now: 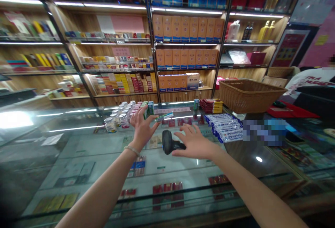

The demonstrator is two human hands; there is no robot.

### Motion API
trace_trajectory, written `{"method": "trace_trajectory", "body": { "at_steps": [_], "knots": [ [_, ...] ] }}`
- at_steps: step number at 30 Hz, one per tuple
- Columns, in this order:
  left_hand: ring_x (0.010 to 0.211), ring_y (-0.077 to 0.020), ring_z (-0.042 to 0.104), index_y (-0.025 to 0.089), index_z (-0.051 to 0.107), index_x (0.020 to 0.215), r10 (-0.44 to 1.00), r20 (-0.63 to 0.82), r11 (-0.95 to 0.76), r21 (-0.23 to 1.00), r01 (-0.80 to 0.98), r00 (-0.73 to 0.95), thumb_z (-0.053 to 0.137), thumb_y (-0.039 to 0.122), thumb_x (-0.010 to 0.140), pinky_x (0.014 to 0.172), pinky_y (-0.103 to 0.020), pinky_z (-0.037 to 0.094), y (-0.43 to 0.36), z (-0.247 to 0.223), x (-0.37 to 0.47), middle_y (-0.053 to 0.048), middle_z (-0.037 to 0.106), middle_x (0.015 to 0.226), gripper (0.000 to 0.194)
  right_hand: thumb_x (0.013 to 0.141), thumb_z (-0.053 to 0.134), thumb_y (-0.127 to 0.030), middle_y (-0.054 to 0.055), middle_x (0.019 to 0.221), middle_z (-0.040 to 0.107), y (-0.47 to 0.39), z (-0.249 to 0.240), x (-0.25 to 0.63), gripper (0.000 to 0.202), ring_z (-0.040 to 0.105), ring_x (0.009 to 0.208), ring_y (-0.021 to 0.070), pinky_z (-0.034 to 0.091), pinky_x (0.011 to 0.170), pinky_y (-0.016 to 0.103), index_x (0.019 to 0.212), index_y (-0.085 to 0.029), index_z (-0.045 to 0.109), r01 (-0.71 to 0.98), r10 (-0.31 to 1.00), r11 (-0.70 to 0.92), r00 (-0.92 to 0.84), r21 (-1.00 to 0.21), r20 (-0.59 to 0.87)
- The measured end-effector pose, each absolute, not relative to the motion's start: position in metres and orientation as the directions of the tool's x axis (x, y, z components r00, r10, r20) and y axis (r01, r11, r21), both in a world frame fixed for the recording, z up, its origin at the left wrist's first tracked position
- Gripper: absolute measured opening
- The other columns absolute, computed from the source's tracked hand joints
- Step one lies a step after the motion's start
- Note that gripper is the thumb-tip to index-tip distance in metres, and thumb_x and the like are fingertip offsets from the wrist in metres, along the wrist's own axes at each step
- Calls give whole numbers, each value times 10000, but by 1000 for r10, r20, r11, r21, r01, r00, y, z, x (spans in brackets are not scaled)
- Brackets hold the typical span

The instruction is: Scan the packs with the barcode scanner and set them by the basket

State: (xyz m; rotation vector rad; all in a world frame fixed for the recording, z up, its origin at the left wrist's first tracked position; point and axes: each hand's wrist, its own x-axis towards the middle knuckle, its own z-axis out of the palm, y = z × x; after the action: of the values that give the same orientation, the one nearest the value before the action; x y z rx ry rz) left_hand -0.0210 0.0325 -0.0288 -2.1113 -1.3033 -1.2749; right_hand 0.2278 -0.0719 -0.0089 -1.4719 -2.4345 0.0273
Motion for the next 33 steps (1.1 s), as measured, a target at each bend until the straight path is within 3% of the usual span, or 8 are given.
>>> {"method": "trace_trajectory", "body": {
  "at_steps": [5, 8, 11, 17, 23, 29, 33],
  "knots": [
    [1493, -379, 381, 314, 797, 1021, 508, 841, -529, 136, 838, 184, 780, 387, 868, 1242, -625, 218, 29, -23, -18, -99, 498, 1576, 170, 887, 634, -704, 144, 1387, 558, -26, 22, 233, 634, 474, 1364, 360, 340, 1174, 569, 1332, -252, 665, 913, 873, 322, -185, -249, 452],
    [1488, -368, 389, 322, 793, 1016, 472, 859, -548, 109, 830, 199, 801, 370, 852, 1240, -622, 223, 25, -20, -15, -93, 505, 1565, 171, 891, 660, -667, 139, 1443, 535, 2, 25, 227, 571, 439, 1413, 370, 364, 1163, 565, 1301, -271, 693, 885, 897, 243, -49, -397, 439],
    [1485, -363, 388, 331, 789, 1022, 450, 868, -558, 89, 825, 211, 810, 374, 845, 1244, -623, 214, 24, -19, -12, -81, 509, 1560, 184, 913, 662, -624, 103, 1484, 523, 18, 20, 222, 445, 407, 1459, 352, 331, 1197, 572, 1201, -296, 747, 846, 926, 219, -23, -485, 378],
    [1471, -354, 393, 342, 788, 1018, 453, 858, -566, 66, 822, 243, 805, 367, 852, 1255, -606, 188, 23, -22, -11, -64, 527, 1541, 169, 910, 687, -579, 100, 1498, 541, 21, 10, 226, 385, 425, 1458, 316, 298, 1226, 554, 1118, -265, 769, 760, 929, 275, -53, -589, 366],
    [1456, -355, 398, 335, 777, 1036, 529, 821, -548, 138, 825, 215, 813, 351, 846, 1253, -612, 200, 16, -12, -2, -77, 543, 1483, 194, 872, 689, -649, 98, 1521, 516, 25, 5, 234, 458, 352, 1496, 329, 257, 1255, 583, 1119, -270, 762, 685, 890, 371, -71, -627, 449],
    [1506, -371, 343, 322, 736, 1233, 669, 669, -605, 238, 759, 323, 842, 522, 788, 1255, -592, 254, 13, 4, -1, -104, 398, 1589, 499, 812, 777, -638, 97, 1466, 529, 27, 13, 252, 466, 327, 1515, 329, 233, 1284, 564, 1116, -286, 755, 616, 803, 554, -214, -561, 557],
    [1571, -360, 250, 334, 768, 1202, 735, 570, -604, 305, 736, 367, 693, 510, 927, 1275, -603, 197, 14, 12, -6, -63, 318, 1684, 334, 814, 811, -584, 89, 1464, 499, 17, 22, 257, 437, 350, 1503, 319, 230, 1290, 556, 1151, -311, 754, 604, 772, 617, -341, -504, 536]
  ]
}}
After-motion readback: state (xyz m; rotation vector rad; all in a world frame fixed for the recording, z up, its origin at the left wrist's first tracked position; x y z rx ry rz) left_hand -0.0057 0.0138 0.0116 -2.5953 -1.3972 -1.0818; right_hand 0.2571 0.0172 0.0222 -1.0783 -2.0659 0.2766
